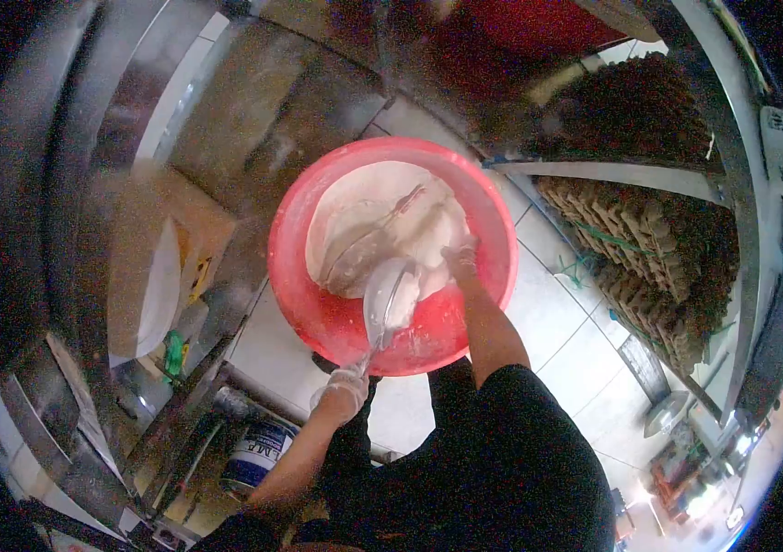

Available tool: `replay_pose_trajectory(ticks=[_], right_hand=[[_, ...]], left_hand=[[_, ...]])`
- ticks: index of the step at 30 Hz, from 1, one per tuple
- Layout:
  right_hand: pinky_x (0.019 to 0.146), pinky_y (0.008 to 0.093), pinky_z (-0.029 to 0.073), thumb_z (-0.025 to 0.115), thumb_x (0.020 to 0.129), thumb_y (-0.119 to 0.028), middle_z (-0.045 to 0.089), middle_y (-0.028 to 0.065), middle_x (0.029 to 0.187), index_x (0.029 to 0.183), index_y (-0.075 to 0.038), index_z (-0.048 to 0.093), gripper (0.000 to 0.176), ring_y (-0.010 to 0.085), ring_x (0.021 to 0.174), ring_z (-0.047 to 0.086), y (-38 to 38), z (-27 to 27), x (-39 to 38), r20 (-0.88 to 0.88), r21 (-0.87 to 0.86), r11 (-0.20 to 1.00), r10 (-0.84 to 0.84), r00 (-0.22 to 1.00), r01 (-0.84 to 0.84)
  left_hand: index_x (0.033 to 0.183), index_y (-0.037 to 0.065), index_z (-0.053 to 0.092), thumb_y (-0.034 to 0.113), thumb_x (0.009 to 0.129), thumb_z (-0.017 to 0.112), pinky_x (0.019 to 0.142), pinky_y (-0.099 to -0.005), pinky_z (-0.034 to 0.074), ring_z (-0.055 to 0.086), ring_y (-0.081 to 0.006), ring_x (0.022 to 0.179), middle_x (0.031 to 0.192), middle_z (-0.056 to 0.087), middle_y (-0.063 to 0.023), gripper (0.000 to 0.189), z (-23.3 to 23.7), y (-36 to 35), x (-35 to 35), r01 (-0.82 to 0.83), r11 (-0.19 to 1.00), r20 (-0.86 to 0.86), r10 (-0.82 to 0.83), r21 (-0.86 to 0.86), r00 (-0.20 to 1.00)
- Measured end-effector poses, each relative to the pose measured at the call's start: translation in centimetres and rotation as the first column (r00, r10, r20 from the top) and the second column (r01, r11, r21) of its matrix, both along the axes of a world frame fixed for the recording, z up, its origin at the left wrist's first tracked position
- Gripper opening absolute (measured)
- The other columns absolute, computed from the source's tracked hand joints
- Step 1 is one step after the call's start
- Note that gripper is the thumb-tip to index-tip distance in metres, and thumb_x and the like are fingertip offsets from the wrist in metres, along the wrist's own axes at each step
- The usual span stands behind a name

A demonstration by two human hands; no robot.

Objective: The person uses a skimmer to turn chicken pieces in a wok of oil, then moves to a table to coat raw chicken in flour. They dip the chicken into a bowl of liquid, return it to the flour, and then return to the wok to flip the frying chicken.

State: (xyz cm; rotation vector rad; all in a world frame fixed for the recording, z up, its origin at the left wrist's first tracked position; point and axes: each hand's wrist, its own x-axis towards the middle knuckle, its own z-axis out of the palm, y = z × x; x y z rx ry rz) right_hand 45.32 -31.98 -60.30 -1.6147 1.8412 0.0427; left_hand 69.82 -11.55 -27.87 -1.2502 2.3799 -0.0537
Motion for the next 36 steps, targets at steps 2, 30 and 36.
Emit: replay_pose_trajectory(ticks=[2,30,36], right_hand=[[0.073,0.0366,0.047,0.065,0.072,-0.040,0.053,0.0176,0.109,0.110,0.001,0.041,0.061,0.0238,0.095,0.058,-0.5,2.1,0.3,-0.060,-0.074,0.981,0.173,0.983,-0.177],[0.080,0.0405,0.048,0.063,0.071,-0.022,0.049,0.0255,0.105,0.134,0.002,0.026,0.077,0.0380,0.095,0.053,-4.8,13.7,19.3,-0.001,-0.062,0.923,0.381,0.924,-0.381],[0.080,0.0378,0.049,0.062,0.069,-0.012,0.048,0.0262,0.105,0.135,0.001,0.024,0.078,0.0372,0.095,0.054,-1.6,10.7,18.4,0.026,0.005,0.942,0.334,0.942,-0.335]], left_hand=[[0.108,-0.005,0.060,0.019,0.083,0.047,0.055,-0.0325,0.045,0.056,-0.0203,0.059,0.070,0.060,-0.0114,0.037,-1.4,1.3,-0.3,0.136,0.979,0.251,-0.094,-0.154,0.963],[0.142,0.015,0.023,0.003,0.081,0.046,0.102,-0.0246,0.034,0.033,-0.0095,0.128,0.148,0.022,0.0039,0.066,-23.1,-3.4,-0.5,-0.054,0.917,-0.463,0.250,0.396,0.850],[0.137,0.016,0.035,0.005,0.082,0.043,0.085,-0.0254,0.047,0.058,-0.0216,0.100,0.130,0.048,-0.0028,0.056,-16.0,-5.9,-1.8,-0.280,0.899,-0.503,0.423,0.336,0.753]])
